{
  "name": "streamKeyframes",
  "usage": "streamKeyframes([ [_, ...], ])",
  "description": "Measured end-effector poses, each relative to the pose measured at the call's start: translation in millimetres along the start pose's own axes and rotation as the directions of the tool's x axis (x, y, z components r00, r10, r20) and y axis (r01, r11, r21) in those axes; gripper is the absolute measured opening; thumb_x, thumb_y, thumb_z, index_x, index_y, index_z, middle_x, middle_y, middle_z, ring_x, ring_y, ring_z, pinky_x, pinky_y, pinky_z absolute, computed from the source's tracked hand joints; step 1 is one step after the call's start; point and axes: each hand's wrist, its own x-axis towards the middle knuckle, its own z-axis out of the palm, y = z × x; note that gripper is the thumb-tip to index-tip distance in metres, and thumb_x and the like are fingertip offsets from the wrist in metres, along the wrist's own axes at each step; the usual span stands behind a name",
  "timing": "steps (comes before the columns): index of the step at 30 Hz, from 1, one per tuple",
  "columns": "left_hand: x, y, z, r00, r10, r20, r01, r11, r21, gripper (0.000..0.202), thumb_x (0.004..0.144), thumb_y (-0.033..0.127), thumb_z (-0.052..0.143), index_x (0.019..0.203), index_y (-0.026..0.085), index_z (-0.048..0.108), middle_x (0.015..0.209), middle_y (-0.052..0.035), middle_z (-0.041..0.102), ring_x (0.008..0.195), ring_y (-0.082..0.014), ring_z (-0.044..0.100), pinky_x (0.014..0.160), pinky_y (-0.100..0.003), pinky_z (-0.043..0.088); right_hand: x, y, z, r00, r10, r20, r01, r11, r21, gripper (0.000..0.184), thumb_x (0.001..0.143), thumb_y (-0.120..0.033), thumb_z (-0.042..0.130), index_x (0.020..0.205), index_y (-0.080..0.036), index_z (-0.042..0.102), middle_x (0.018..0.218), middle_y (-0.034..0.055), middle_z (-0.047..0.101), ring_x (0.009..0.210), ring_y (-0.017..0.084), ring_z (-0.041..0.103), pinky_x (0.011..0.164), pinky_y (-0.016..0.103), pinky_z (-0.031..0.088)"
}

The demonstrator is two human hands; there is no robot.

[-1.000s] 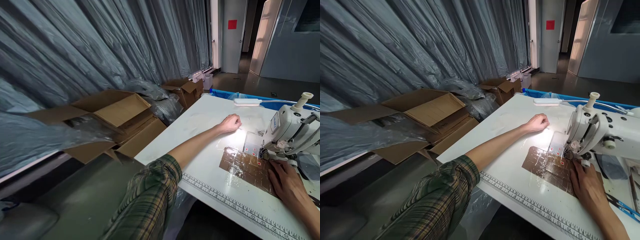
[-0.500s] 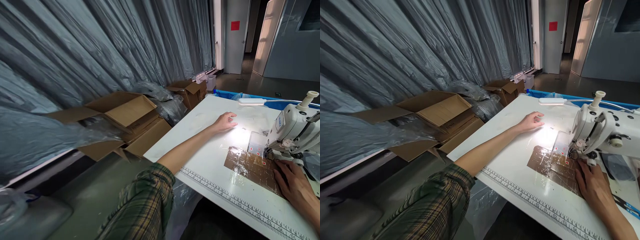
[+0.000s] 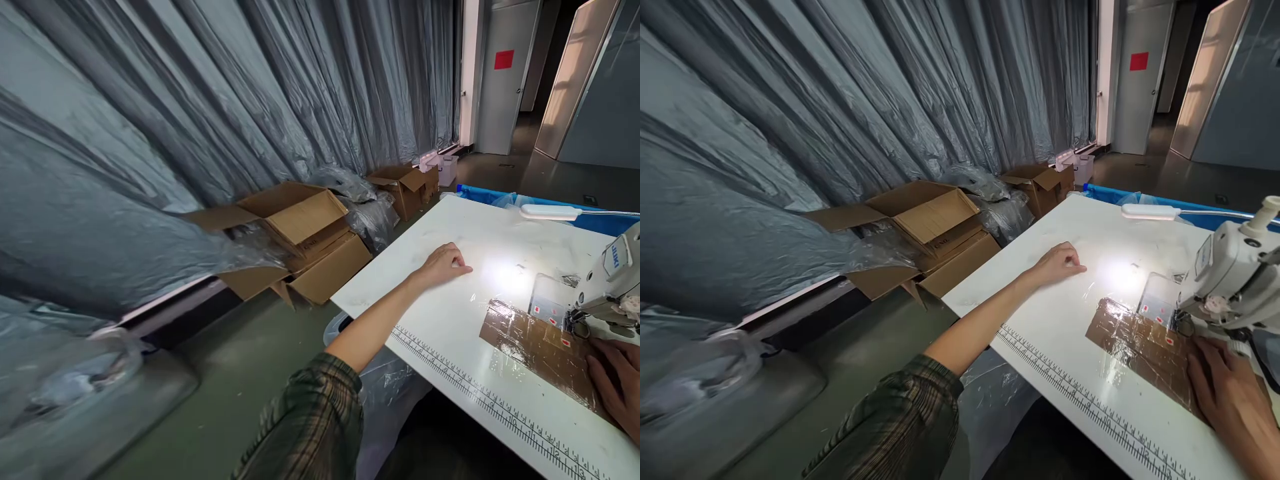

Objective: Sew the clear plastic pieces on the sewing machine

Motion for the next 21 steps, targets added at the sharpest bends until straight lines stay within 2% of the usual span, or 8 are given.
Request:
streamKeyframes([
  [5,3.4,-6.1,0.2,0.999,0.016,0.027,-0.015,0.999,-0.037,0.023,0.082,0.032,0.069,0.064,0.018,0.062,0.091,-0.0027,0.063,0.081,-0.0169,0.062,0.084,-0.032,0.05,1.6,-2.6,-3.5,0.996,0.085,0.015,-0.086,0.994,0.065,0.047,0.098,-0.052,0.036,0.108,-0.019,0.068,0.101,0.014,0.07,0.091,0.031,0.067,0.078,0.048,0.06],
  [12,4.1,-10.4,-1.8,0.999,0.033,0.019,-0.031,0.993,-0.112,0.025,0.078,0.032,0.068,0.058,0.018,0.061,0.088,-0.0022,0.066,0.071,-0.0136,0.059,0.075,-0.028,0.05,0.5,-2.3,-1.3,0.988,0.155,0.009,-0.155,0.986,0.064,0.048,0.097,-0.053,0.037,0.11,-0.02,0.069,0.102,0.0131,0.069,0.093,0.03,0.067,0.079,0.045,0.06],
  [14,3.9,-9.8,0.1,0.999,0.033,-0.018,-0.035,0.989,-0.144,0.024,0.075,0.032,0.07,0.057,0.018,0.061,0.088,-0.0026,0.067,0.071,-0.0134,0.06,0.074,-0.028,0.05,-0.2,-2.1,-0.3,0.987,0.164,0.005,-0.164,0.985,0.051,0.047,0.097,-0.051,0.037,0.11,-0.02,0.069,0.103,0.0133,0.068,0.094,0.029,0.067,0.081,0.045,0.06],
  [17,5.0,-8.3,0.3,0.99,0.018,-0.143,-0.047,0.977,-0.207,0.025,0.078,0.038,0.069,0.064,0.018,0.061,0.099,-0.0047,0.069,0.081,-0.0147,0.063,0.078,-0.028,0.05,-0.7,-3.4,-0.5,0.989,0.15,-0.01,-0.15,0.988,0.045,0.048,0.098,-0.05,0.036,0.109,-0.017,0.07,0.105,0.0153,0.067,0.096,0.03,0.067,0.081,0.045,0.06],
  [19,6.4,-6.6,-3.2,0.97,-0.011,-0.241,-0.053,0.965,-0.257,0.028,0.088,0.043,0.057,0.075,0.019,0.059,0.107,-0.0063,0.07,0.085,-0.0142,0.062,0.079,-0.028,0.051,0.2,-5.7,-1.9,0.989,0.145,-0.006,-0.145,0.988,0.046,0.047,0.099,-0.048,0.036,0.108,-0.017,0.07,0.104,0.0162,0.067,0.097,0.03,0.066,0.08,0.045,0.059],
  [21,6.9,-2.3,-8.3,0.953,-0.036,-0.299,-0.06,0.951,-0.304,0.031,0.096,0.047,0.042,0.082,0.02,0.052,0.109,-0.0073,0.071,0.077,-0.0122,0.06,0.074,-0.027,0.05,1.9,-8.6,-4.3,0.989,0.15,0.013,-0.15,0.987,0.05,0.046,0.099,-0.045,0.036,0.108,-0.016,0.071,0.103,0.0168,0.067,0.099,0.031,0.065,0.082,0.044,0.059],
])
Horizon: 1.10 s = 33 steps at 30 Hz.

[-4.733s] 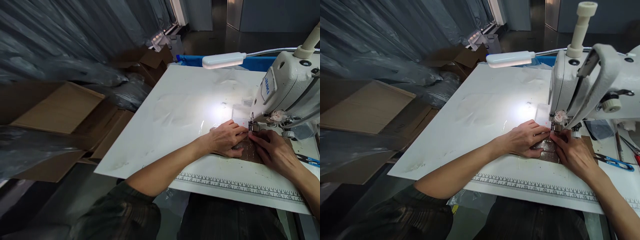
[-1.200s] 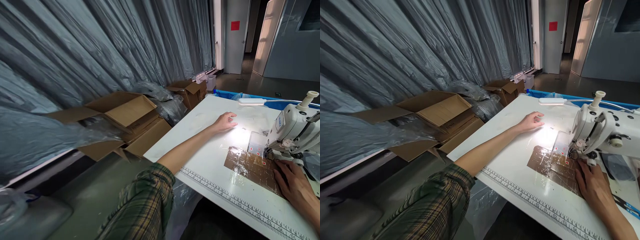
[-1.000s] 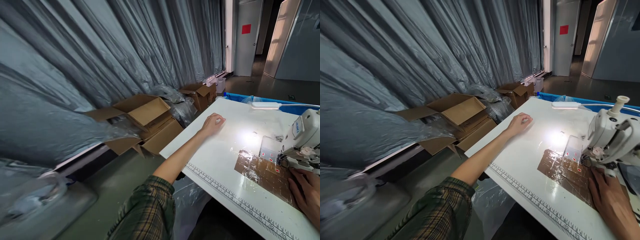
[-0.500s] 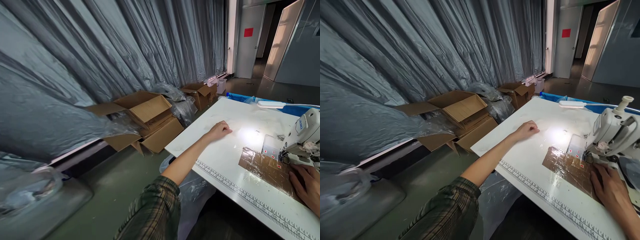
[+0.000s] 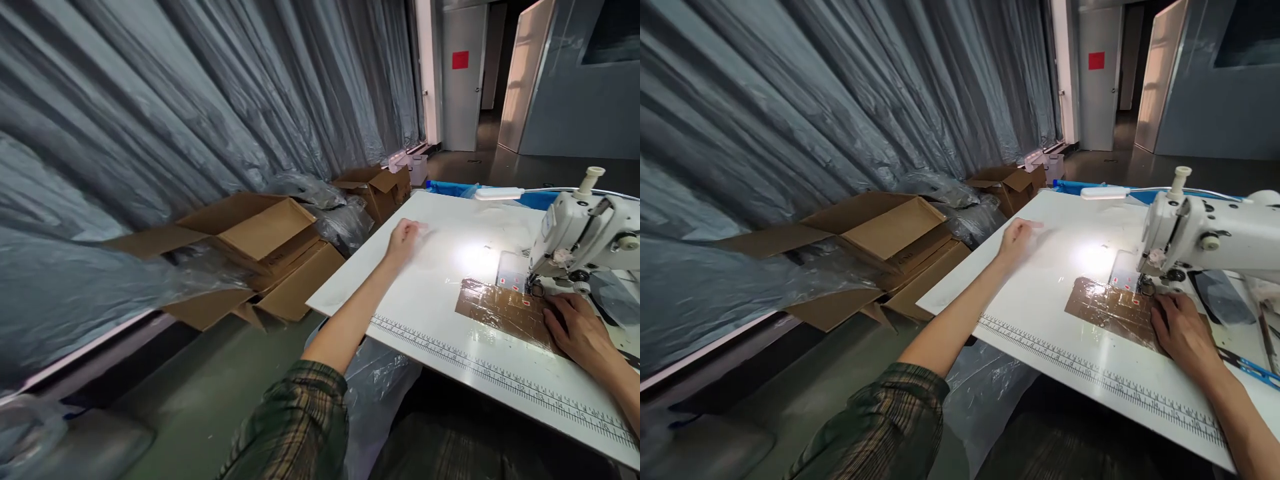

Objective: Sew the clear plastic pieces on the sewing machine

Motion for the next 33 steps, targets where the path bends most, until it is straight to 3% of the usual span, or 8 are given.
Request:
streamKeyframes([
  [7,-51.7,53.2,27.5,0.941,0.078,0.328,-0.063,0.997,-0.054,0.038,0.098,0.057,0.043,0.082,0.023,0.046,0.086,-0.0039,0.074,0.052,-0.0099,0.044,0.051,-0.024,0.038,2.7,-7.4,-8.5,0.993,0.068,0.092,-0.071,0.997,0.033,0.043,0.099,-0.04,0.039,0.114,-0.014,0.07,0.111,0.0185,0.065,0.108,0.031,0.063,0.084,0.042,0.058],
  [10,-106.8,81.1,59.8,0.716,0.195,0.67,-0.273,0.962,0.011,0.034,0.102,0.048,0.043,0.083,0.023,0.055,0.068,-0.0017,0.065,0.051,-0.0122,0.052,0.048,-0.026,0.038,2.2,-8.0,-9.5,0.99,0.08,0.113,-0.089,0.993,0.072,0.043,0.098,-0.038,0.04,0.116,-0.013,0.069,0.113,0.0183,0.065,0.109,0.03,0.062,0.088,0.042,0.057],
  [13,-151.7,103.4,84.6,0.46,0.46,0.759,-0.541,0.824,-0.171,0.03,0.104,0.042,0.042,0.099,0.019,0.061,0.089,-0.0083,0.073,0.076,-0.0197,0.07,0.058,-0.029,0.05,3.2,-7.6,-11.4,0.987,0.114,0.113,-0.129,0.982,0.138,0.041,0.097,-0.037,0.041,0.114,-0.014,0.07,0.112,0.0168,0.065,0.106,0.029,0.063,0.092,0.042,0.055],
  [16,-159.5,114.8,93.9,0.355,0.568,0.743,-0.62,0.737,-0.267,0.032,0.104,0.042,0.046,0.114,0.015,0.061,0.115,-0.0141,0.072,0.099,-0.0233,0.071,0.076,-0.032,0.057,6.5,-7.2,-16.1,0.973,0.168,0.157,-0.2,0.954,0.222,0.036,0.096,-0.035,0.042,0.109,-0.018,0.071,0.109,0.014,0.067,0.103,0.028,0.064,0.092,0.042,0.054],
  [18,-144.6,113.8,93.8,0.383,0.55,0.742,-0.626,0.745,-0.23,0.03,0.104,0.039,0.047,0.112,0.015,0.062,0.114,-0.0144,0.071,0.103,-0.0231,0.069,0.083,-0.033,0.057,9.1,-7.5,-20.5,0.961,0.193,0.198,-0.241,0.936,0.256,0.035,0.096,-0.036,0.042,0.102,-0.019,0.072,0.104,0.0138,0.068,0.1,0.029,0.064,0.09,0.043,0.053],
  [24,-97.6,88.9,81.8,0.687,0.205,0.697,-0.503,0.827,0.253,0.02,0.098,0.037,0.058,0.099,0.018,0.064,0.102,-0.0079,0.063,0.09,-0.0212,0.061,0.078,-0.034,0.053,14.1,-16.8,-35.0,0.945,0.243,0.219,-0.303,0.902,0.308,0.053,0.102,-0.051,0.03,0.092,-0.021,0.072,0.089,0.0111,0.072,0.083,0.026,0.067,0.075,0.038,0.053],
  [29,-102.1,78.8,80.7,0.695,0.275,0.664,-0.506,0.844,0.18,0.013,0.097,0.026,0.059,0.086,0.019,0.063,0.09,-0.0039,0.061,0.087,-0.0198,0.061,0.082,-0.035,0.051,13.9,-31.6,-39.9,0.959,0.095,0.267,-0.226,0.826,0.517,0.056,0.101,-0.058,0.034,0.107,-0.019,0.074,0.106,0.0126,0.074,0.095,0.027,0.07,0.087,0.043,0.056],
  [33,-106.6,87.6,79.1,0.619,0.397,0.678,-0.562,0.826,0.03,0.009,0.094,0.021,0.06,0.086,0.018,0.061,0.095,-0.0071,0.068,0.091,-0.0212,0.066,0.084,-0.038,0.053,10.3,-39.7,-37.4,0.964,-0.036,0.265,-0.123,0.82,0.559,0.062,0.088,-0.051,0.06,0.139,-0.016,0.059,0.138,0.0165,0.062,0.126,0.032,0.06,0.107,0.052,0.048],
])
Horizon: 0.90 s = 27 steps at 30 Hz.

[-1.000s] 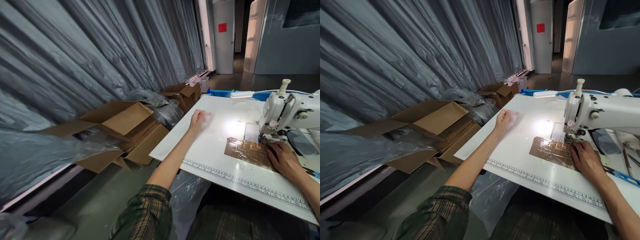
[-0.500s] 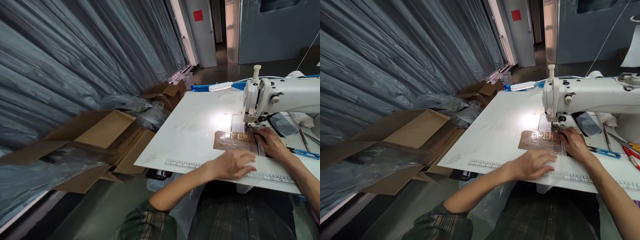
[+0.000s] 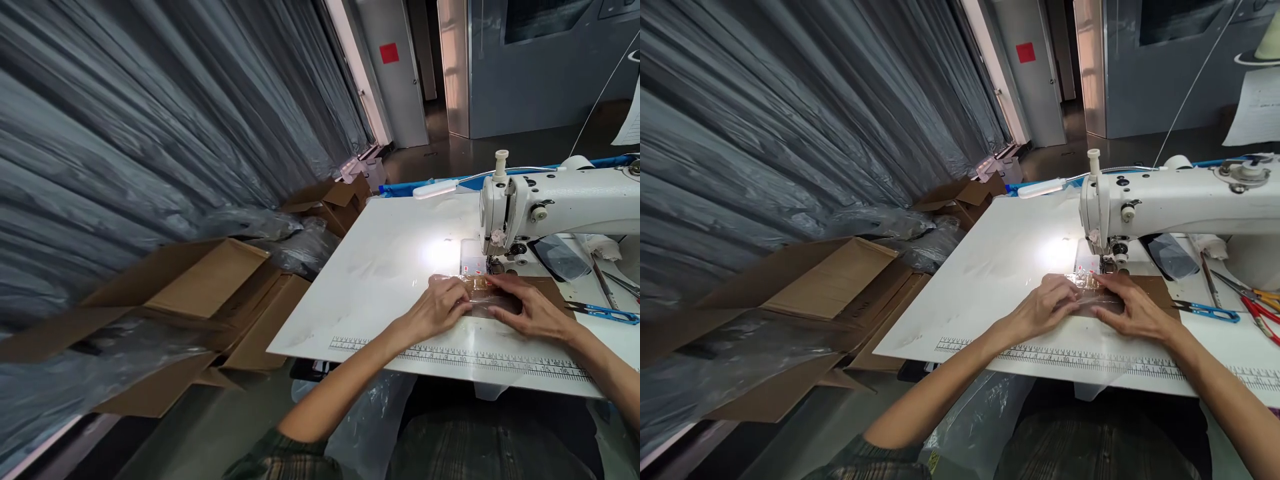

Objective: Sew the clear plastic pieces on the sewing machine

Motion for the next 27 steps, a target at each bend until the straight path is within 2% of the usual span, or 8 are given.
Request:
streamKeyframes([
  [3,-4.6,17.2,-13.0,0.999,-0.011,0.036,0.016,0.991,-0.135,0.008,0.095,0.021,0.057,0.089,0.018,0.061,0.085,-0.005,0.07,0.079,-0.0176,0.068,0.073,-0.032,0.055,-4.1,-7.9,0.7,0.991,0.007,0.133,-0.016,0.998,0.063,0.064,0.087,-0.044,0.061,0.143,-0.015,0.055,0.125,0.015,0.07,0.116,0.03,0.065,0.103,0.052,0.051],
  [6,-14.3,40.0,-34.7,0.996,-0.073,0.044,0.082,0.955,-0.285,0.01,0.094,0.026,0.059,0.089,0.02,0.064,0.081,-0.0037,0.07,0.072,-0.0146,0.067,0.067,-0.028,0.056,-14.3,-23.6,-6.0,0.96,0.118,0.253,-0.161,0.974,0.158,0.048,0.091,-0.043,0.057,0.132,-0.02,0.066,0.112,0.0105,0.075,0.104,0.027,0.07,0.096,0.047,0.055],
  [10,-21.9,55.8,-60.8,0.97,-0.171,0.175,0.239,0.818,-0.524,0.011,0.09,0.03,0.064,0.087,0.02,0.065,0.075,-0.0009,0.07,0.065,-0.0111,0.066,0.059,-0.022,0.055,-30.4,-42.2,-20.7,0.834,0.262,0.485,-0.456,0.822,0.342,0.054,0.085,-0.057,0.067,0.125,-0.021,0.07,0.092,0.0068,0.076,0.084,0.023,0.071,0.077,0.035,0.059],
  [13,-13.7,43.5,-61.1,0.936,-0.203,0.289,0.345,0.693,-0.633,0.013,0.087,0.031,0.068,0.086,0.019,0.065,0.073,-0.0001,0.069,0.063,-0.0102,0.067,0.058,-0.02,0.057,-28.2,-41.7,-28.2,0.751,0.283,0.597,-0.595,0.681,0.426,0.067,0.077,-0.066,0.071,0.125,-0.019,0.068,0.078,0.003,0.072,0.072,0.018,0.068,0.067,0.03,0.057],
  [15,-2.1,27.0,-50.1,0.912,-0.241,0.333,0.409,0.612,-0.677,0.016,0.086,0.032,0.071,0.085,0.017,0.064,0.072,-0.0004,0.069,0.065,-0.0107,0.068,0.059,-0.02,0.058,-18.4,-33.4,-30.1,0.745,0.322,0.584,-0.609,0.686,0.399,0.069,0.073,-0.067,0.073,0.123,-0.018,0.068,0.077,0.0031,0.071,0.069,0.017,0.066,0.06,0.028,0.054],
  [20,25.0,-7.8,-12.8,0.824,-0.478,0.305,0.504,0.372,-0.779,0.025,0.085,0.032,0.077,0.085,0.014,0.061,0.07,-0.0011,0.069,0.064,-0.0115,0.07,0.06,-0.023,0.06,11.4,-7.6,-28.2,0.824,0.437,0.359,-0.549,0.771,0.322,0.06,0.073,-0.057,0.075,0.117,-0.017,0.066,0.073,0.0023,0.07,0.063,0.017,0.062,0.057,0.03,0.051],
  [23,28.1,-15.2,-2.7,0.814,-0.52,0.258,0.462,0.312,-0.83,0.027,0.084,0.033,0.079,0.086,0.013,0.061,0.072,-0.0017,0.07,0.066,-0.0126,0.072,0.065,-0.027,0.062,21.9,-1.0,-24.4,0.831,0.482,0.278,-0.556,0.742,0.375,0.055,0.069,-0.056,0.079,0.106,-0.018,0.065,0.071,0.0018,0.069,0.064,0.017,0.064,0.058,0.031,0.052],
  [27,24.7,-17.0,0.3,0.815,-0.536,0.222,0.411,0.262,-0.873,0.029,0.082,0.034,0.082,0.086,0.012,0.063,0.078,-0.0023,0.072,0.069,-0.0132,0.073,0.07,-0.029,0.064,26.7,-0.7,-18.7,0.826,0.509,0.242,-0.56,0.689,0.46,0.058,0.065,-0.068,0.079,0.094,-0.02,0.063,0.075,0.0053,0.072,0.068,0.02,0.069,0.061,0.033,0.056],
])
